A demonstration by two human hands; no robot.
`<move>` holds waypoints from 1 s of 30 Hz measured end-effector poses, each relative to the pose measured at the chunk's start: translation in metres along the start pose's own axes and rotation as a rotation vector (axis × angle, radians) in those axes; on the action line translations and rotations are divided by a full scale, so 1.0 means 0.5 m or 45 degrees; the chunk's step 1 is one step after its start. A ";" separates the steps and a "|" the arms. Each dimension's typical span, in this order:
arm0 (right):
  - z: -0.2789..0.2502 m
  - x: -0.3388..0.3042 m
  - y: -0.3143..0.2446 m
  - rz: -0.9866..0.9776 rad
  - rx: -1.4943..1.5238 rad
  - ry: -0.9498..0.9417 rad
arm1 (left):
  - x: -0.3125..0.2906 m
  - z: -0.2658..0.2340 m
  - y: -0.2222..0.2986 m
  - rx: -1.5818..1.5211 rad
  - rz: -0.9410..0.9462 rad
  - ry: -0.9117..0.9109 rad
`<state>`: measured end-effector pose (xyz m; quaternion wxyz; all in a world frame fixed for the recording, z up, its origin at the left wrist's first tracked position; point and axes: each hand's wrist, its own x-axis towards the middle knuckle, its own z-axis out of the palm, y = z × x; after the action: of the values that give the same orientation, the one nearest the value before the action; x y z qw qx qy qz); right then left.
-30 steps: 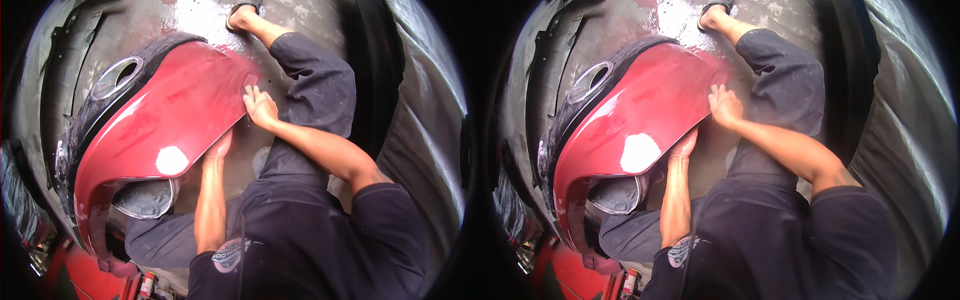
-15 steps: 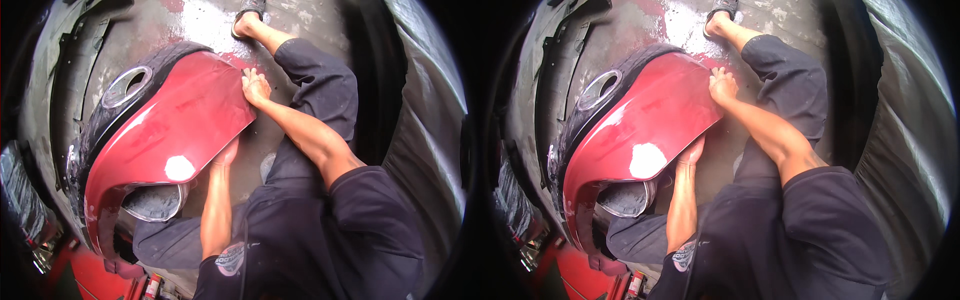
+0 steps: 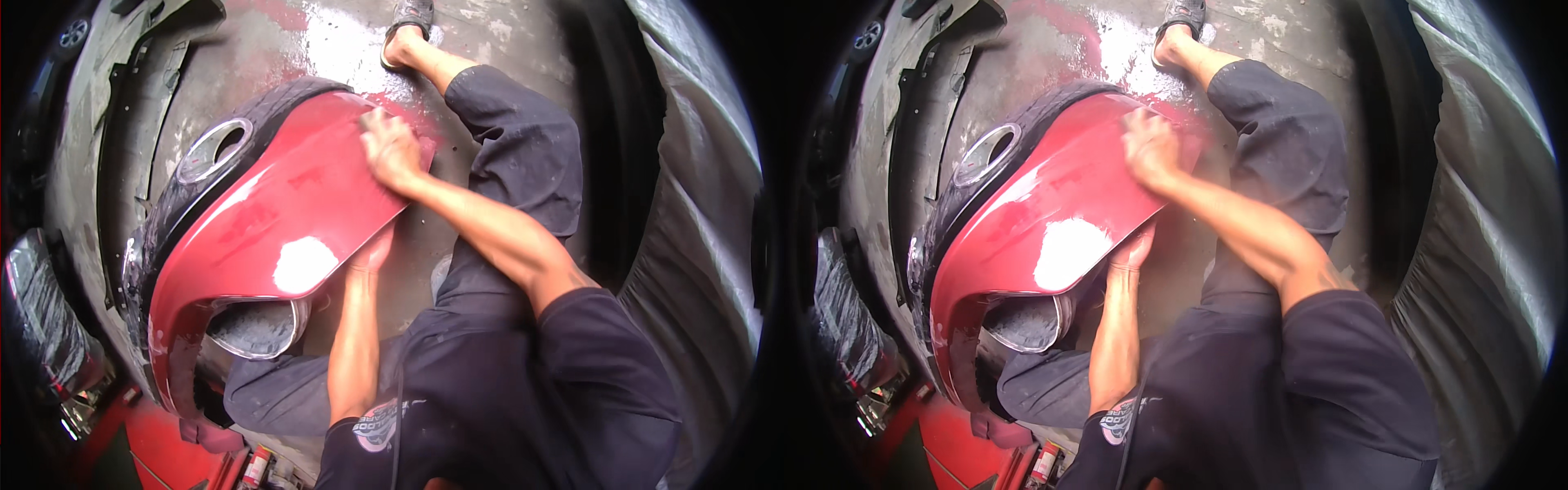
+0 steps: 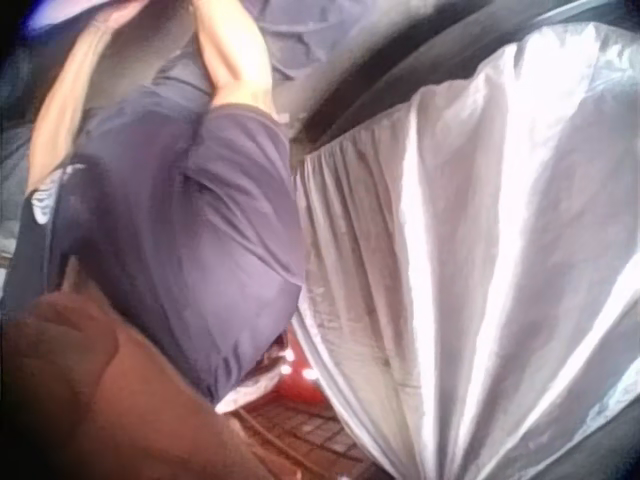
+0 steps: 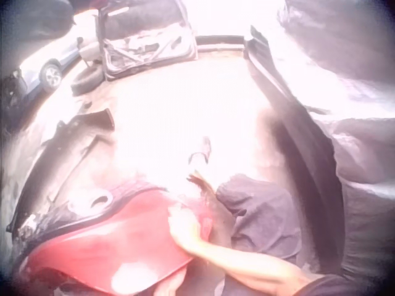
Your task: The person sits on the floor and sands a red car bumper using a sanding block. They repeatedly rub the block over the surface and occasionally dip it into a bucket of water to clean it.
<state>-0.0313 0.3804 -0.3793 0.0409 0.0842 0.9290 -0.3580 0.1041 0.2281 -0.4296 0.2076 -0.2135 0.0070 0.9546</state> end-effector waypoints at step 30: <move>0.014 -0.141 -0.192 -0.746 0.197 0.002 | -0.043 -0.040 0.024 -0.345 -0.211 -0.231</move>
<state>0.0202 0.2967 -0.3118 -0.0714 -0.1843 0.8838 -0.4240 0.1253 0.2065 -0.4398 0.2547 -0.1522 -0.1580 0.9418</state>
